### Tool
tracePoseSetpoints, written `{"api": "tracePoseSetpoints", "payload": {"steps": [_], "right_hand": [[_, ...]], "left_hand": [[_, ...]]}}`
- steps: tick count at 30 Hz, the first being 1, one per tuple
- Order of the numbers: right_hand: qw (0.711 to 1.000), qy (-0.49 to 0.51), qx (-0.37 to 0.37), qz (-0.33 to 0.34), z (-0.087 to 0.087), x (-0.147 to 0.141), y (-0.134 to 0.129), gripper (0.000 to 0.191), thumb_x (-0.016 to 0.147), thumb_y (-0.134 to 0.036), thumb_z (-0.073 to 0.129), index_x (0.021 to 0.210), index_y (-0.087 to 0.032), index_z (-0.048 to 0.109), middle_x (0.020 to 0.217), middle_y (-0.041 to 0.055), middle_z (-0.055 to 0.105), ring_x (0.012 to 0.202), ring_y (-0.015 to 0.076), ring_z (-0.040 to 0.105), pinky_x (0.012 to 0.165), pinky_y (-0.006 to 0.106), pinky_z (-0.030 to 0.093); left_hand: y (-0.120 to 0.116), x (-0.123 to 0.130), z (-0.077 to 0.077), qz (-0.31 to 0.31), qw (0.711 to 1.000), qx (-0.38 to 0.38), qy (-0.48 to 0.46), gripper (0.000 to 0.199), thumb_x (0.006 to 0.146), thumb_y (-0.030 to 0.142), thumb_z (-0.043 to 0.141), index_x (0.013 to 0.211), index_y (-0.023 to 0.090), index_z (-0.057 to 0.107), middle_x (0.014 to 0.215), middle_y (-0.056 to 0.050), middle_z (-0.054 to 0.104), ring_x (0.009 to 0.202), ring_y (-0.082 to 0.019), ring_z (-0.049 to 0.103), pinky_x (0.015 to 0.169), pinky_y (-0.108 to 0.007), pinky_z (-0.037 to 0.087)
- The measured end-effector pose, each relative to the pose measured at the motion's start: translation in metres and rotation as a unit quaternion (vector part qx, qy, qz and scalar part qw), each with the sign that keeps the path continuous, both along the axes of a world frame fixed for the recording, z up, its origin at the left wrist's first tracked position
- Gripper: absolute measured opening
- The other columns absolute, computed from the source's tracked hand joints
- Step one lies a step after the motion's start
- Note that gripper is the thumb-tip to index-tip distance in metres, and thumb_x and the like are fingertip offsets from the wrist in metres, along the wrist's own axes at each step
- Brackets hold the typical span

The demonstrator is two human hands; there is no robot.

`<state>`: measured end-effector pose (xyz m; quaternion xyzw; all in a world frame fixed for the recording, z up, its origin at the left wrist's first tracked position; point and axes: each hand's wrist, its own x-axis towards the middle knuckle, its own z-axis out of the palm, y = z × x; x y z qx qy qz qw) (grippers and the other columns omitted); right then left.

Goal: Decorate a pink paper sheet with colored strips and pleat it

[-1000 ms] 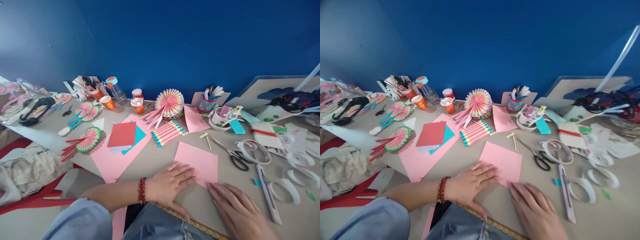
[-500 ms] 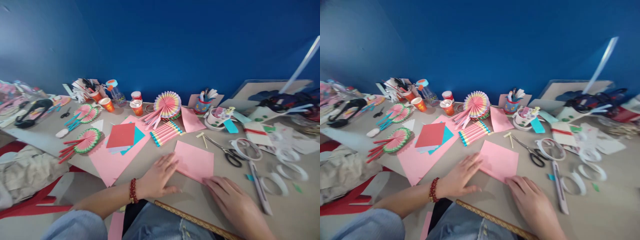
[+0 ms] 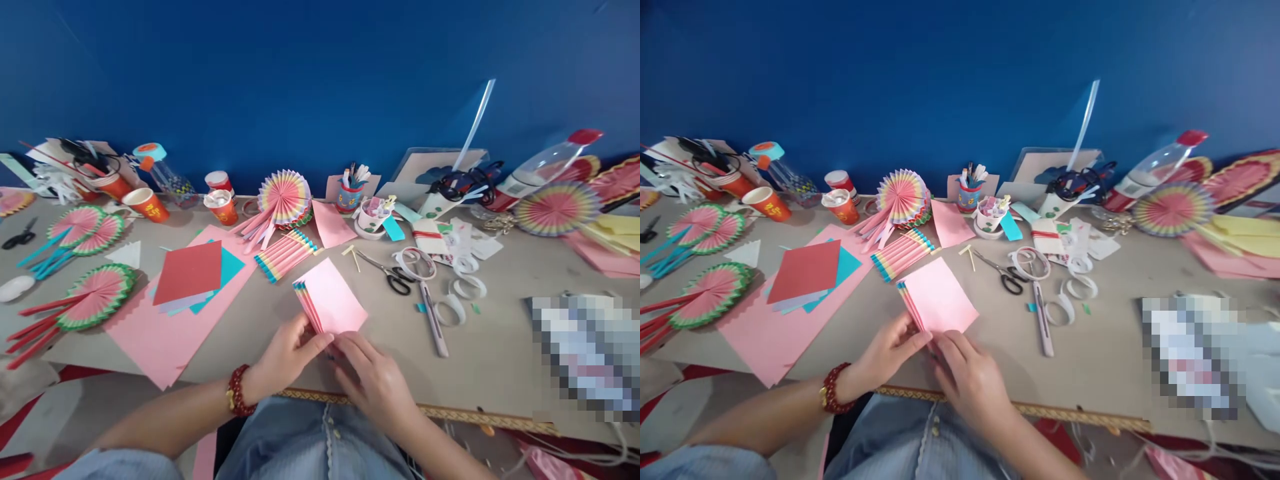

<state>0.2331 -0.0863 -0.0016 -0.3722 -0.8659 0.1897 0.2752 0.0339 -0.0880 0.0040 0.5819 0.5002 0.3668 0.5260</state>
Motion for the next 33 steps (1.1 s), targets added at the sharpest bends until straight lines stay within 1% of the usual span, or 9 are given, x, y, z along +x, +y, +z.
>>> {"api": "tracePoseSetpoints", "payload": {"steps": [4,7,9,13,18,23,26,29,33], "right_hand": [[0.998,0.001,0.06,-0.007,0.009,0.003,0.011,0.037,0.095,-0.025,0.054,0.131,-0.02,0.053,0.111,0.0116,0.067,0.093,0.0212,0.069,0.075,0.031,0.059],[0.981,0.033,0.174,-0.078,0.026,0.015,0.024,0.055,0.091,-0.023,0.061,0.144,-0.022,0.044,0.118,0.0145,0.064,0.105,0.0263,0.065,0.088,0.039,0.056],[0.962,0.026,0.253,-0.096,0.038,0.022,0.031,0.068,0.088,-0.021,0.066,0.15,-0.024,0.036,0.126,0.0165,0.06,0.114,0.0299,0.06,0.094,0.045,0.052],[0.952,-0.052,0.297,-0.049,0.052,0.027,0.038,0.049,0.089,-0.014,0.063,0.135,-0.029,0.055,0.117,0.0071,0.069,0.108,0.0234,0.062,0.095,0.038,0.047],[0.967,-0.002,0.253,-0.018,0.041,0.032,0.038,0.032,0.089,-0.008,0.058,0.114,-0.026,0.068,0.096,0.0031,0.074,0.089,0.018,0.065,0.083,0.033,0.05],[0.98,0.122,0.155,0.007,0.027,0.035,0.04,0.031,0.089,-0.007,0.053,0.11,-0.025,0.067,0.095,0.0071,0.071,0.084,0.0197,0.066,0.073,0.035,0.054],[0.979,0.152,0.137,0.012,0.021,0.032,0.043,0.031,0.088,-0.006,0.053,0.109,-0.024,0.066,0.095,0.0075,0.07,0.084,0.0201,0.066,0.072,0.035,0.054],[0.979,0.15,0.134,0.018,0.018,0.032,0.046,0.03,0.087,-0.005,0.054,0.109,-0.023,0.065,0.097,0.0077,0.069,0.087,0.0203,0.065,0.075,0.036,0.053],[0.991,0.05,0.123,0.004,0.02,0.041,0.048,0.026,0.089,-0.009,0.055,0.11,-0.02,0.065,0.106,0.0103,0.067,0.097,0.0226,0.062,0.081,0.039,0.051]], "left_hand": [[0.011,-0.008,0.013,-0.003,0.962,0.168,0.215,0.027,0.102,0.031,0.039,0.083,0.019,0.053,0.074,0.0,0.06,0.066,-0.014,0.056,0.062,-0.027,0.046],[0.021,-0.015,0.028,-0.047,0.868,0.344,0.356,0.021,0.1,0.019,0.037,0.098,0.016,0.058,0.092,-0.008,0.063,0.086,-0.021,0.057,0.076,-0.036,0.047],[0.027,-0.016,0.037,-0.06,0.8,0.398,0.446,0.021,0.098,0.017,0.04,0.108,0.015,0.058,0.097,-0.01,0.062,0.091,-0.025,0.055,0.081,-0.041,0.046],[0.034,-0.013,0.046,-0.09,0.725,0.424,0.535,0.017,0.096,0.016,0.045,0.105,0.016,0.06,0.098,-0.008,0.061,0.092,-0.025,0.055,0.082,-0.042,0.046],[0.036,-0.023,0.034,-0.082,0.71,0.493,0.497,0.02,0.095,0.012,0.047,0.109,0.017,0.06,0.103,-0.007,0.064,0.097,-0.022,0.058,0.089,-0.039,0.046],[0.041,-0.034,0.015,-0.061,0.744,0.479,0.462,0.019,0.093,0.018,0.053,0.111,0.015,0.06,0.118,-0.012,0.064,0.113,-0.026,0.056,0.099,-0.043,0.046],[0.044,-0.034,0.01,-0.078,0.742,0.496,0.444,0.02,0.093,0.017,0.054,0.112,0.016,0.06,0.115,-0.011,0.066,0.112,-0.024,0.057,0.103,-0.045,0.044],[0.046,-0.035,0.012,-0.079,0.737,0.522,0.422,0.019,0.092,0.01,0.052,0.107,0.017,0.061,0.106,-0.007,0.069,0.104,-0.021,0.06,0.097,-0.041,0.047],[0.045,-0.039,0.015,-0.065,0.732,0.538,0.413,0.02,0.094,0.01,0.052,0.108,0.019,0.062,0.104,-0.006,0.07,0.1,-0.02,0.061,0.091,-0.037,0.048]]}}
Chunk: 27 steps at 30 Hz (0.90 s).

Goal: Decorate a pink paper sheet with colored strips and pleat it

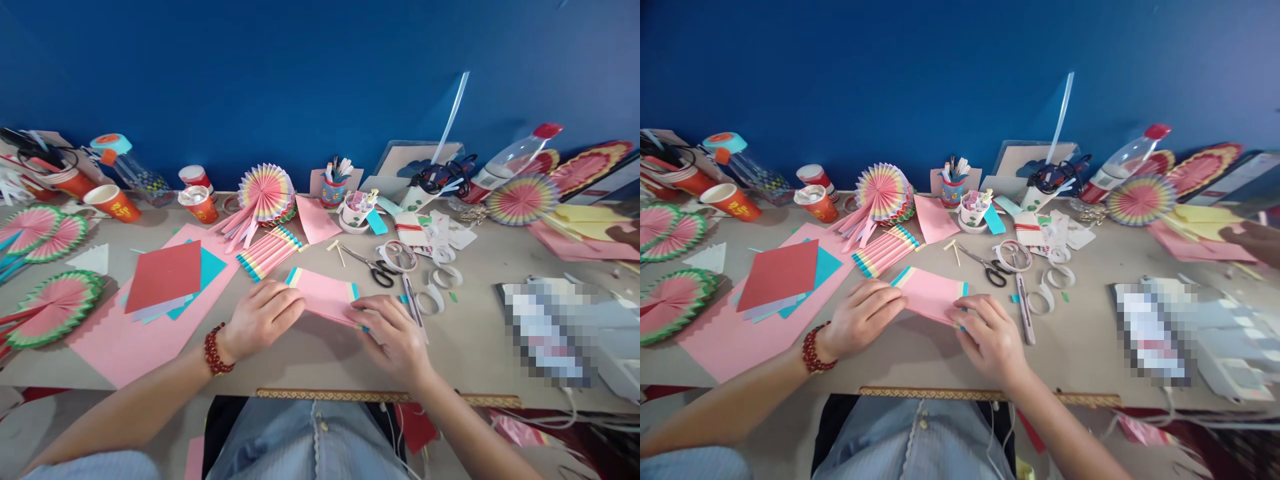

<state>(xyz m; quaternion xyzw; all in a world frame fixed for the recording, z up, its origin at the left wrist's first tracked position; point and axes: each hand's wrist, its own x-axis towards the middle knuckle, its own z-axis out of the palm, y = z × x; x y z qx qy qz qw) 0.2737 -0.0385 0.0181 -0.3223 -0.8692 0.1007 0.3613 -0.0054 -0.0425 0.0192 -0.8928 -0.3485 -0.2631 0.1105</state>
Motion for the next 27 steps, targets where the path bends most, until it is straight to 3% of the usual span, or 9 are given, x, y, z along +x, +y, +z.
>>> {"api": "tracePoseSetpoints", "payload": {"steps": [3,7,12,20,27], "right_hand": [[0.998,-0.057,-0.013,-0.002,-0.001,0.007,-0.005,0.024,0.091,-0.016,0.059,0.115,-0.02,0.063,0.111,0.0116,0.066,0.101,0.0237,0.061,0.085,0.04,0.051],[0.998,-0.049,-0.032,0.017,-0.011,0.012,-0.013,0.017,0.091,-0.017,0.063,0.107,-0.017,0.063,0.104,0.0104,0.068,0.096,0.0213,0.061,0.085,0.037,0.052],[0.997,-0.076,-0.001,0.035,-0.023,0.015,-0.014,0.012,0.094,-0.014,0.058,0.101,-0.019,0.067,0.095,0.0071,0.07,0.09,0.0197,0.061,0.082,0.035,0.052],[0.992,-0.125,0.028,0.005,-0.023,0.011,-0.011,0.014,0.096,-0.014,0.053,0.097,-0.018,0.067,0.091,0.0055,0.071,0.085,0.0176,0.062,0.081,0.032,0.051],[0.987,-0.158,0.042,0.012,-0.033,0.015,-0.012,0.019,0.096,-0.01,0.049,0.089,-0.018,0.066,0.088,0.0052,0.07,0.086,0.0177,0.06,0.081,0.031,0.05]], "left_hand": [[-0.005,-0.001,-0.001,0.002,1.0,-0.008,0.013,0.02,0.095,0.011,0.051,0.108,0.019,0.063,0.101,-0.005,0.07,0.096,-0.019,0.062,0.088,-0.035,0.048],[-0.014,-0.001,-0.008,-0.013,0.999,-0.026,0.039,0.019,0.096,0.011,0.049,0.108,0.017,0.063,0.099,-0.006,0.07,0.094,-0.019,0.062,0.086,-0.034,0.049],[-0.023,-0.004,-0.015,-0.034,0.996,-0.054,0.063,0.019,0.096,0.011,0.049,0.107,0.017,0.063,0.101,-0.007,0.069,0.095,-0.02,0.062,0.085,-0.034,0.05],[-0.022,-0.006,-0.031,-0.026,0.994,-0.096,0.039,0.017,0.096,0.01,0.047,0.099,0.015,0.063,0.098,-0.008,0.067,0.093,-0.022,0.06,0.084,-0.036,0.05],[-0.026,-0.003,-0.034,-0.006,0.99,-0.121,0.071,0.014,0.095,0.01,0.049,0.093,0.015,0.062,0.095,-0.008,0.064,0.088,-0.024,0.056,0.08,-0.039,0.047]]}}
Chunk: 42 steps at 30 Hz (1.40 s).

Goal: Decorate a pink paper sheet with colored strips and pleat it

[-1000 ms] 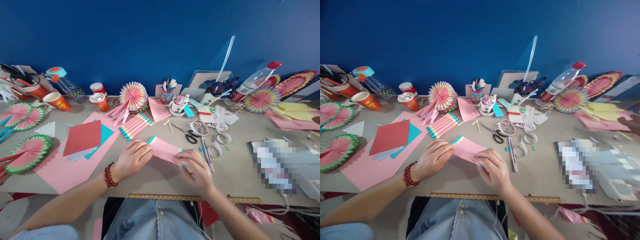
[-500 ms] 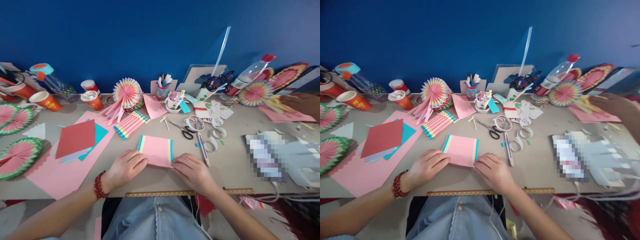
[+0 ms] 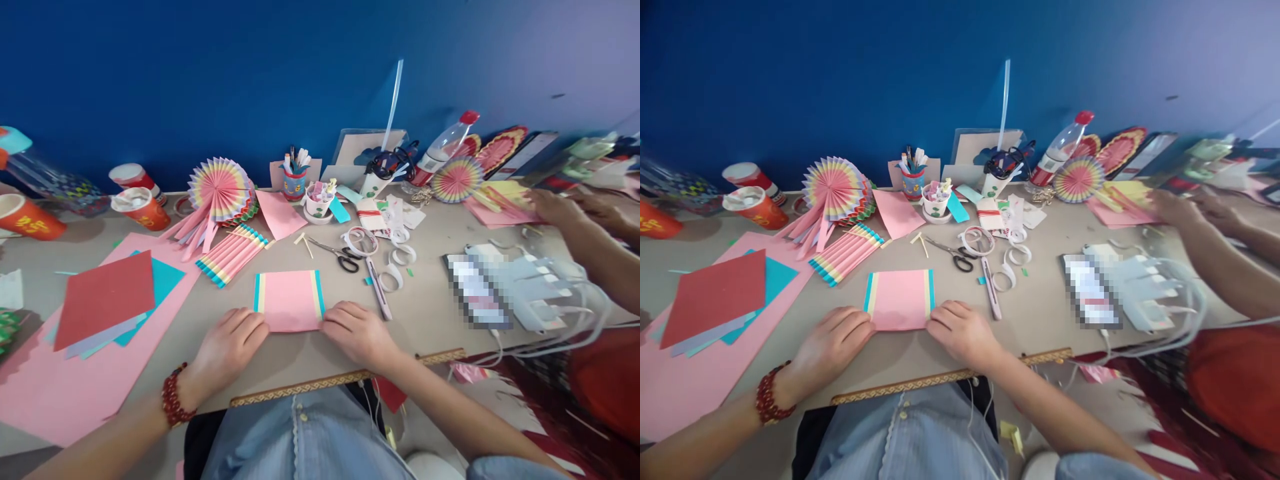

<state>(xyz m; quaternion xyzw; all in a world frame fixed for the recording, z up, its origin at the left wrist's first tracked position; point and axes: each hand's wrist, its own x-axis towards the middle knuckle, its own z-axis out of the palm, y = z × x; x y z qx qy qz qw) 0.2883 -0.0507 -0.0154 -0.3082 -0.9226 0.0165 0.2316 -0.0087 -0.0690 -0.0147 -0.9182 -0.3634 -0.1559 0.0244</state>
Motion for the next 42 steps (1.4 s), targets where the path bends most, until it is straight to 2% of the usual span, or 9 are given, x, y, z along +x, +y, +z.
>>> {"api": "tracePoseSetpoints", "payload": {"steps": [5,14,19,26,33,42], "right_hand": [[1.0,0.001,-0.028,0.002,-0.003,0.003,0.0,0.021,0.097,-0.011,0.048,0.089,-0.018,0.066,0.085,0.0054,0.068,0.08,0.0169,0.059,0.076,0.03,0.049],[0.993,0.052,-0.103,-0.003,-0.001,0.005,0.004,0.016,0.097,-0.016,0.053,0.099,-0.019,0.069,0.091,0.0067,0.07,0.084,0.0191,0.061,0.078,0.033,0.05],[0.987,0.056,-0.147,-0.022,0.003,0.0,0.007,0.013,0.097,-0.02,0.055,0.098,-0.019,0.067,0.09,0.0071,0.07,0.086,0.0206,0.062,0.08,0.035,0.05],[0.98,0.059,-0.187,-0.039,0.005,-0.006,0.016,0.014,0.098,-0.023,0.053,0.094,-0.02,0.066,0.088,0.0067,0.07,0.084,0.0212,0.062,0.077,0.034,0.049],[0.973,0.008,-0.223,-0.05,0.013,-0.013,0.027,0.015,0.097,-0.024,0.052,0.089,-0.02,0.064,0.084,0.0051,0.07,0.08,0.02,0.063,0.072,0.03,0.046],[0.958,-0.092,-0.262,-0.076,0.021,-0.018,0.039,0.017,0.095,-0.025,0.051,0.082,-0.02,0.061,0.079,0.0027,0.066,0.072,0.0173,0.059,0.064,0.027,0.036]], "left_hand": [[-0.002,0.001,0.001,0.037,0.998,-0.06,0.003,0.013,0.096,0.013,0.05,0.093,0.017,0.062,0.092,-0.006,0.062,0.087,-0.022,0.055,0.081,-0.037,0.046],[0.002,0.0,0.004,0.065,0.98,-0.156,-0.106,0.015,0.1,0.019,0.047,0.094,0.018,0.061,0.094,-0.004,0.064,0.088,-0.019,0.056,0.082,-0.033,0.045],[0.009,-0.001,0.007,0.081,0.967,-0.202,-0.135,0.014,0.1,0.025,0.05,0.095,0.02,0.062,0.095,-0.002,0.066,0.089,-0.017,0.059,0.081,-0.031,0.045],[0.02,-0.001,0.02,0.123,0.941,-0.286,-0.136,0.016,0.099,0.026,0.052,0.092,0.021,0.066,0.096,0.0,0.066,0.087,-0.014,0.063,0.077,-0.027,0.045],[0.033,-0.001,0.028,0.122,0.938,-0.307,-0.106,0.019,0.098,0.028,0.053,0.087,0.021,0.067,0.088,0.0,0.067,0.085,-0.016,0.063,0.075,-0.027,0.043],[0.053,-0.007,0.022,0.093,0.937,-0.326,-0.083,0.014,0.093,0.027,0.059,0.082,0.021,0.066,0.085,0.001,0.068,0.079,-0.015,0.063,0.071,-0.027,0.04]]}}
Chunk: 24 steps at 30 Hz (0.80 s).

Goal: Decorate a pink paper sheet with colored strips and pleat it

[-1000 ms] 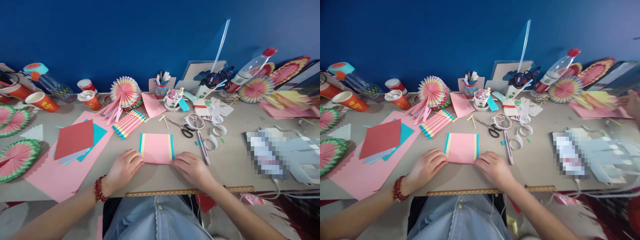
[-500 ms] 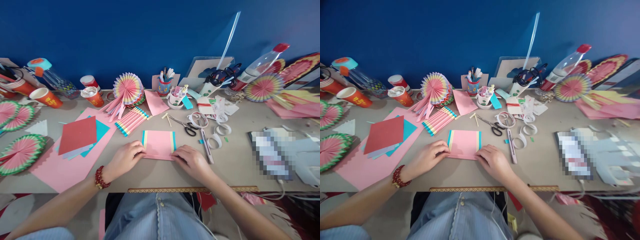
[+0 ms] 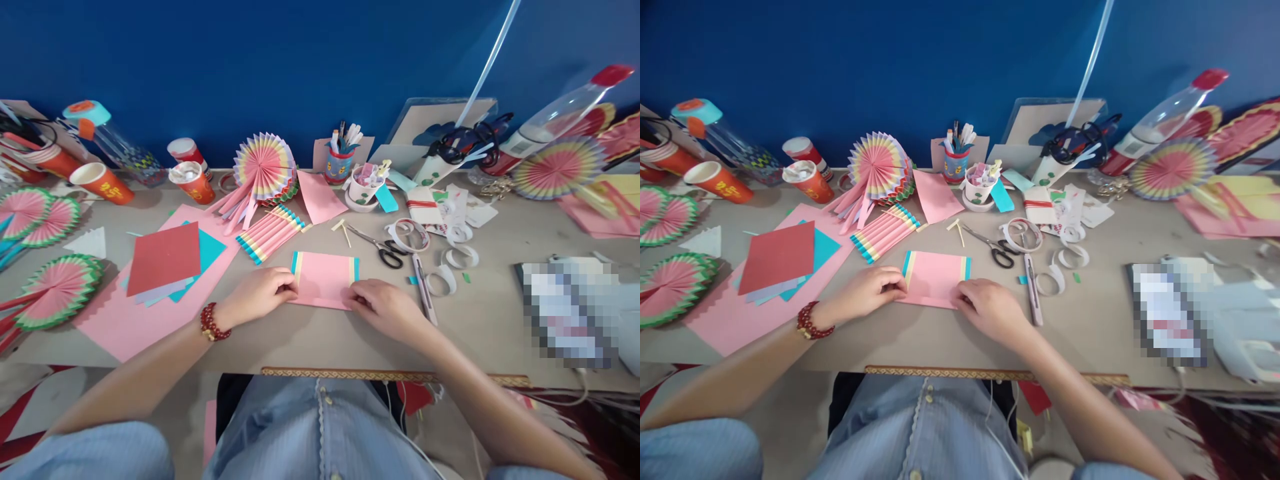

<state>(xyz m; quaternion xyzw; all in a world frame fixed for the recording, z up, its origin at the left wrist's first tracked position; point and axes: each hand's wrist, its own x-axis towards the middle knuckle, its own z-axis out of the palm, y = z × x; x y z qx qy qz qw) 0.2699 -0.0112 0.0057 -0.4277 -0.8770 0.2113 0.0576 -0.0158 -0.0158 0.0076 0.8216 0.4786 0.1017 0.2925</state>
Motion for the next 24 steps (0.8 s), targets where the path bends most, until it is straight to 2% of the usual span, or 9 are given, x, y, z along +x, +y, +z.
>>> {"api": "tracePoseSetpoints", "payload": {"steps": [6,11,19,24], "right_hand": [[0.999,-0.044,0.0,-0.004,0.002,-0.003,0.002,0.018,0.095,-0.025,0.051,0.078,-0.02,0.058,0.076,0.002,0.064,0.069,0.0168,0.056,0.061,0.027,0.031],[0.999,-0.05,0.001,0.004,0.002,-0.004,0.004,0.019,0.095,-0.022,0.048,0.08,-0.021,0.059,0.077,0.0021,0.065,0.068,0.0163,0.057,0.06,0.026,0.03],[0.998,-0.051,-0.025,0.0,0.006,-0.003,0.009,0.019,0.095,-0.025,0.047,0.081,-0.022,0.059,0.078,0.0018,0.068,0.07,0.0169,0.06,0.06,0.026,0.032],[0.997,-0.064,-0.041,-0.008,0.009,-0.005,0.012,0.019,0.095,-0.026,0.047,0.081,-0.023,0.06,0.078,0.0013,0.068,0.069,0.0167,0.061,0.059,0.025,0.031]], "left_hand": [[0.009,0.0,0.001,-0.033,0.999,-0.014,0.0,0.011,0.092,0.022,0.06,0.082,0.02,0.064,0.084,0.001,0.066,0.081,-0.016,0.061,0.07,-0.026,0.039],[0.009,0.0,0.001,-0.055,0.998,0.024,0.028,0.014,0.097,0.024,0.053,0.085,0.019,0.059,0.09,-0.001,0.065,0.083,-0.017,0.06,0.072,-0.027,0.039],[0.005,0.001,-0.001,-0.036,0.997,0.037,0.055,0.012,0.098,0.025,0.051,0.089,0.02,0.057,0.087,-0.002,0.066,0.082,-0.019,0.061,0.069,-0.029,0.039],[0.007,0.005,0.005,-0.031,0.997,0.044,0.058,0.014,0.099,0.023,0.047,0.088,0.018,0.054,0.087,-0.003,0.063,0.079,-0.018,0.061,0.069,-0.029,0.04]]}}
